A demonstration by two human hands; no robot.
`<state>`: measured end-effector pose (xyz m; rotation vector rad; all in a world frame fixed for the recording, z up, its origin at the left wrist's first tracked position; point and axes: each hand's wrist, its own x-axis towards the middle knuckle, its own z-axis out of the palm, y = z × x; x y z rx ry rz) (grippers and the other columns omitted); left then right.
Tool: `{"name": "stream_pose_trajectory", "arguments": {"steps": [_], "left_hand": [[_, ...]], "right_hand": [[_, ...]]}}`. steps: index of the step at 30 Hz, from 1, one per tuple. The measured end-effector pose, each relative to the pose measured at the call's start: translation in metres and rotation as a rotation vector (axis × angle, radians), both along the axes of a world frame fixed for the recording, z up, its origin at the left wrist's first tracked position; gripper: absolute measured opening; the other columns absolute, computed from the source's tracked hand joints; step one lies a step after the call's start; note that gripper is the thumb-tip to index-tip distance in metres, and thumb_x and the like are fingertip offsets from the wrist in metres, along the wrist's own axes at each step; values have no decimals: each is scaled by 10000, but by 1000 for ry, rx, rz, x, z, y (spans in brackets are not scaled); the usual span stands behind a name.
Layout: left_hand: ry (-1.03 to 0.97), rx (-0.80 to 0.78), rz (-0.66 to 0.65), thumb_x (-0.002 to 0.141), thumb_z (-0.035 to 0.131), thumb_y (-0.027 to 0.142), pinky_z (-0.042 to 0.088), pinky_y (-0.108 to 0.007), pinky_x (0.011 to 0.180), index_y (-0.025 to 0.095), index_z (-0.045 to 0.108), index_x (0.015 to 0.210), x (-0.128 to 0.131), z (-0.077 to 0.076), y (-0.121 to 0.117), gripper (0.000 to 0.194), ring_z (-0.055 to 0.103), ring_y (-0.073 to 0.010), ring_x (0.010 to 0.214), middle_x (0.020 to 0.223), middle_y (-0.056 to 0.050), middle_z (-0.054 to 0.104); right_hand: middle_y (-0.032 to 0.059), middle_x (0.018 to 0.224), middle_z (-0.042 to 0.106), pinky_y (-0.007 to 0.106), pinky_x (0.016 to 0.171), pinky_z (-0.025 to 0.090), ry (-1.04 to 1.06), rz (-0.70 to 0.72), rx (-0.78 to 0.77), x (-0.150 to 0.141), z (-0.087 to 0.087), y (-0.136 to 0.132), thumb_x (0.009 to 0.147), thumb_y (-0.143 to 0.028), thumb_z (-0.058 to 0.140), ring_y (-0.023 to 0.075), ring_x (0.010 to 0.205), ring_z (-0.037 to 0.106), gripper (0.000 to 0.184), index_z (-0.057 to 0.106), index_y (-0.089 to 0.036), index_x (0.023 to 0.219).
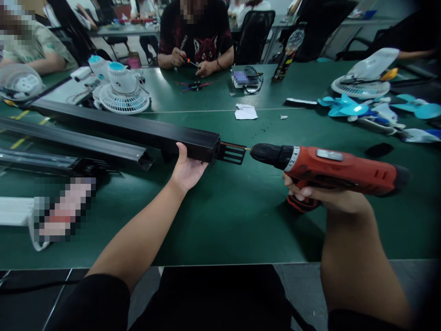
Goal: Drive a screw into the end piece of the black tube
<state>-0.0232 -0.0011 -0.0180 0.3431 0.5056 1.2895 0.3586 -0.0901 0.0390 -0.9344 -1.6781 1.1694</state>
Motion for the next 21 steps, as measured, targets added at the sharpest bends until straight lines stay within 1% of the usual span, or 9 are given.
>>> {"name": "stream_pose_trajectory", "arguments": {"steps": [2,4,8,10,13,15,18,21], "left_hand": [[-11,0,2,1276,560,791,563,-501,1509,271,607,1889,0,0,0,806,611,-334,1838,1727,-130,824],[-3,-8,8,1274,563,794,571,-483,1500,257,609,1888,1,0,0,817,610,-335,1838,1739,-135,815],[22,-22,11,1290,468,812,560,-435,1502,209,655,1846,1,-1,1,842,587,-322,1857,1733,-142,821],[6,-26,-2,1298,440,807,550,-441,1513,223,658,1844,-1,-3,3,829,589,-315,1856,1706,-127,840],[-40,-30,-14,1292,485,800,559,-474,1513,253,637,1865,-2,-5,4,807,615,-323,1837,1690,-119,851],[-47,-23,-14,1294,501,788,572,-486,1505,260,635,1868,-2,-5,3,792,619,-331,1833,1713,-118,837],[-14,-16,-4,1297,492,786,587,-452,1486,255,674,1835,-1,-2,1,777,607,-324,1843,1788,-110,784],[7,-35,5,1287,490,812,589,-411,1474,245,701,1806,0,-1,1,797,605,-313,1843,1808,-111,767]], "right_hand": [[82,932,872,352,412,579,-3,-6,-10,0,-1,-1,931,-492,1114,198,566,652,295,986,-317,1131],[88,948,881,354,409,581,-2,-24,-14,1,-2,-1,922,-506,1121,199,567,656,309,988,-320,1129],[93,975,897,349,425,592,12,-34,-8,1,-3,-2,910,-493,1139,193,570,682,329,993,-304,1137],[91,980,900,343,427,587,19,-30,-8,1,-3,-1,915,-481,1140,184,563,680,332,992,-296,1149],[87,965,898,342,436,591,18,-19,1,1,-1,-1,928,-480,1133,180,562,674,332,988,-286,1157],[84,927,884,349,446,599,1,-5,23,0,-1,0,937,-498,1123,189,570,673,321,984,-282,1129],[79,902,872,369,461,617,-13,-10,48,-2,0,0,941,-520,1116,200,574,669,306,982,-294,1097],[81,903,871,374,426,585,-2,-26,45,-3,1,-1,928,-526,1124,206,562,662,314,992,-308,1112]]}}
